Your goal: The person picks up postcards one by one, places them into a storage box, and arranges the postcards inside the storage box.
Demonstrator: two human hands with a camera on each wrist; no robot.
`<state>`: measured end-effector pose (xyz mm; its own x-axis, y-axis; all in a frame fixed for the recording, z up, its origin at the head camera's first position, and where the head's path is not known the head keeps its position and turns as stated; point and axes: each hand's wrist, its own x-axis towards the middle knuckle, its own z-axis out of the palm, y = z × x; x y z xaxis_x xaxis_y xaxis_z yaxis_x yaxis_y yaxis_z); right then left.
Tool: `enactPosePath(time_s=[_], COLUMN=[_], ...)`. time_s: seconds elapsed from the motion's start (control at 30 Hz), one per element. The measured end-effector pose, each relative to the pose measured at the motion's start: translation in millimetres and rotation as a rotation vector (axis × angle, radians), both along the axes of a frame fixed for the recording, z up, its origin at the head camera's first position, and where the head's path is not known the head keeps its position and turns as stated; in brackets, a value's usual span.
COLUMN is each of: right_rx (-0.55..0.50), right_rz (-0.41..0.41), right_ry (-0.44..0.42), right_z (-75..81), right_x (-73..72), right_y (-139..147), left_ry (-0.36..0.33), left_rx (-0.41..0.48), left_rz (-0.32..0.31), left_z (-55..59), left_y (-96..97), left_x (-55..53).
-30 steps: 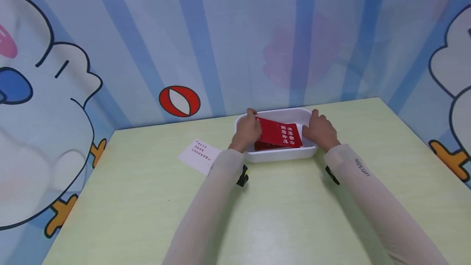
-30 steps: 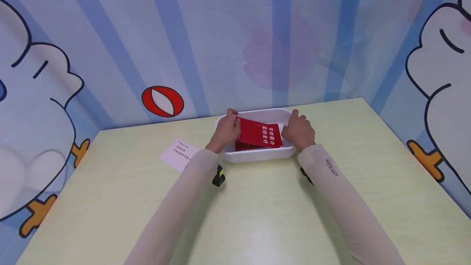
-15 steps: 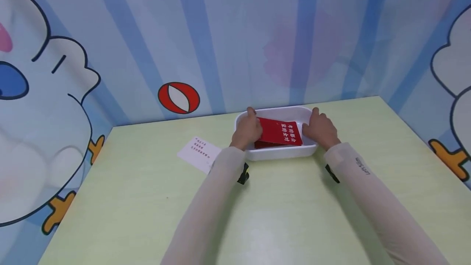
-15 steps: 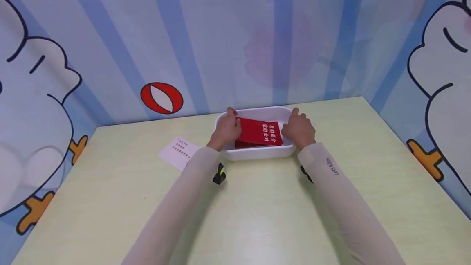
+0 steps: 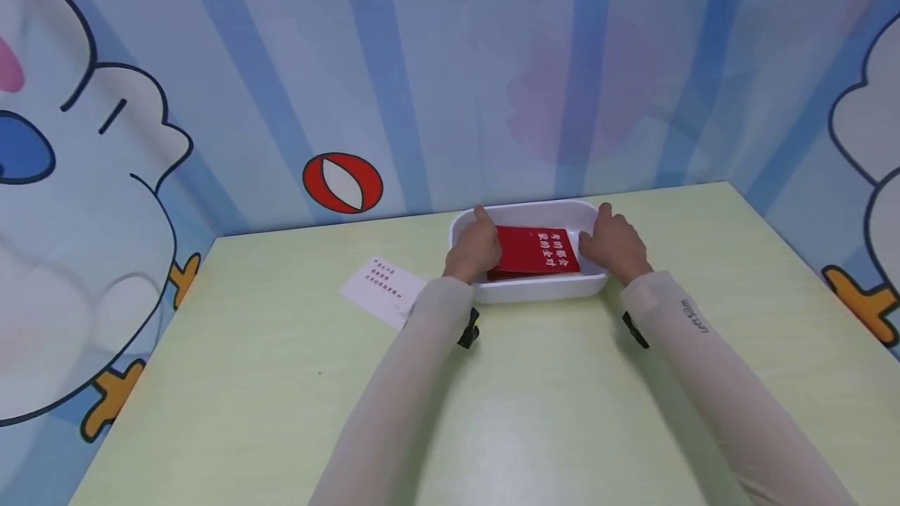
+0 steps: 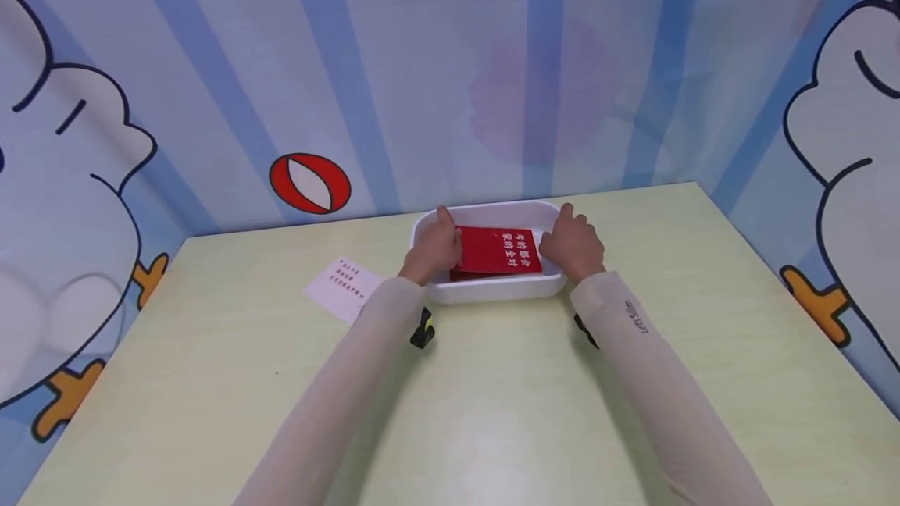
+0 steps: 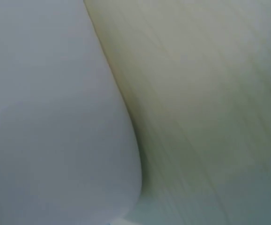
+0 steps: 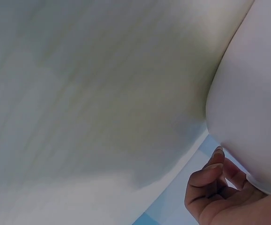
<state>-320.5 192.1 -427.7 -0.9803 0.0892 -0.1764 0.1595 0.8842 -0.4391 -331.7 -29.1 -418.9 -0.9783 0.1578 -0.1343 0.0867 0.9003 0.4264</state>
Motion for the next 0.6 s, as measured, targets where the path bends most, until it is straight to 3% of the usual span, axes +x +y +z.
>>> enactPosePath(time_s=[0.2,0.6], right_rx=[-0.012,-0.019], right_rz=[0.006,-0.015], right_ry=[0.005,-0.012], right_z=[1.6,2.1], right_x=[-0.6,-0.4], right_y=[0.0,-1.4], left_ry=[-0.020,-0.067], left_rx=[-0.024,-0.070], left_rz=[0.013,0.065], left_z=[2.4,-3.4], left_y=[1.7,7.8], left_x=[0.7,0.8])
